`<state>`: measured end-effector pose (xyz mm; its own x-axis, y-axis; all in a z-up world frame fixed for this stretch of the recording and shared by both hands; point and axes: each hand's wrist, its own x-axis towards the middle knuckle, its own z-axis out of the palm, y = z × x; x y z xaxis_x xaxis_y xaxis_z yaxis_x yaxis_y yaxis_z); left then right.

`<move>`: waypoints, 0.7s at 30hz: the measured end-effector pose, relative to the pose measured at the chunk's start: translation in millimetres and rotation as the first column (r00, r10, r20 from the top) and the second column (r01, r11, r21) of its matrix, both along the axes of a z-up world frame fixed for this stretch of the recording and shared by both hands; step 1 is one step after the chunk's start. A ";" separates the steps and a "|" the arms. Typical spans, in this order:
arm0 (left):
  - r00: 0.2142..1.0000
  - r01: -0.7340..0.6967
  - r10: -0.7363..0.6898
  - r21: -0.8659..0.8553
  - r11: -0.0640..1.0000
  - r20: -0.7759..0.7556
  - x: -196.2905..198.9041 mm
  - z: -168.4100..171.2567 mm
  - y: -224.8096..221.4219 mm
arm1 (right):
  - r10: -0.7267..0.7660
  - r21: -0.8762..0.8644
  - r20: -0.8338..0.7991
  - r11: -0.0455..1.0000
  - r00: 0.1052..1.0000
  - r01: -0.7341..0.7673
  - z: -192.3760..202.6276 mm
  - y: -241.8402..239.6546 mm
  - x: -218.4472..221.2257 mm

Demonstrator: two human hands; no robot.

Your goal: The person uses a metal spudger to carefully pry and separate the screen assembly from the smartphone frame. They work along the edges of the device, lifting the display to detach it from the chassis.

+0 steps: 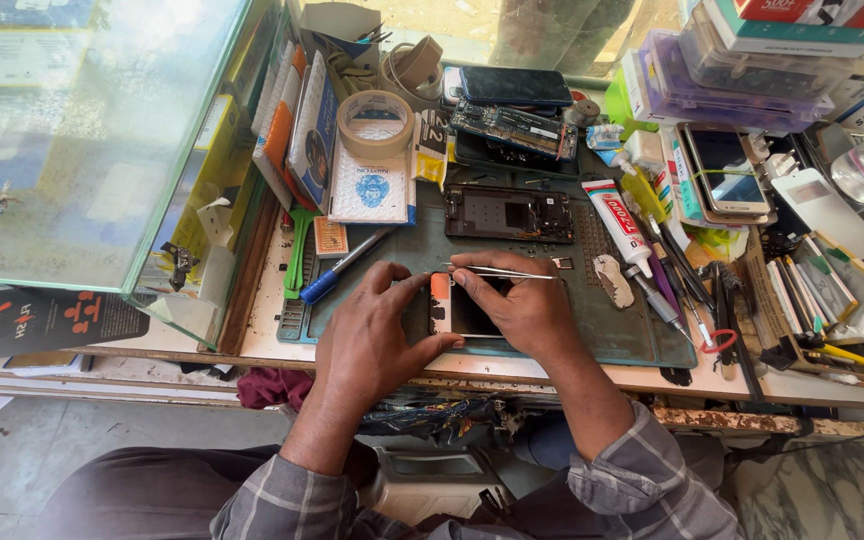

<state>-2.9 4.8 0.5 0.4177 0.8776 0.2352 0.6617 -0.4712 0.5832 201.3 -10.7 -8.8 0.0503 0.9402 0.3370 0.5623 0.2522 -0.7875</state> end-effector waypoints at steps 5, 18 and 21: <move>1.000 0.000 0.000 -0.028 1.000 -0.014 0.7 1.4 0.6 | -0.004 -0.019 -0.009 1.000 1.000 0.004 1.7 -0.2 -2.5; 1.000 0.004 -0.004 0.003 1.000 0.004 0.1 -1.0 0.6 | 0.004 0.000 0.040 1.000 0.999 -0.004 3.4 0.3 -3.1; 1.000 0.013 -0.013 -0.007 1.000 0.010 0.0 -0.3 0.2 | 0.009 0.021 0.047 1.000 0.999 -0.010 5.0 -0.4 -3.8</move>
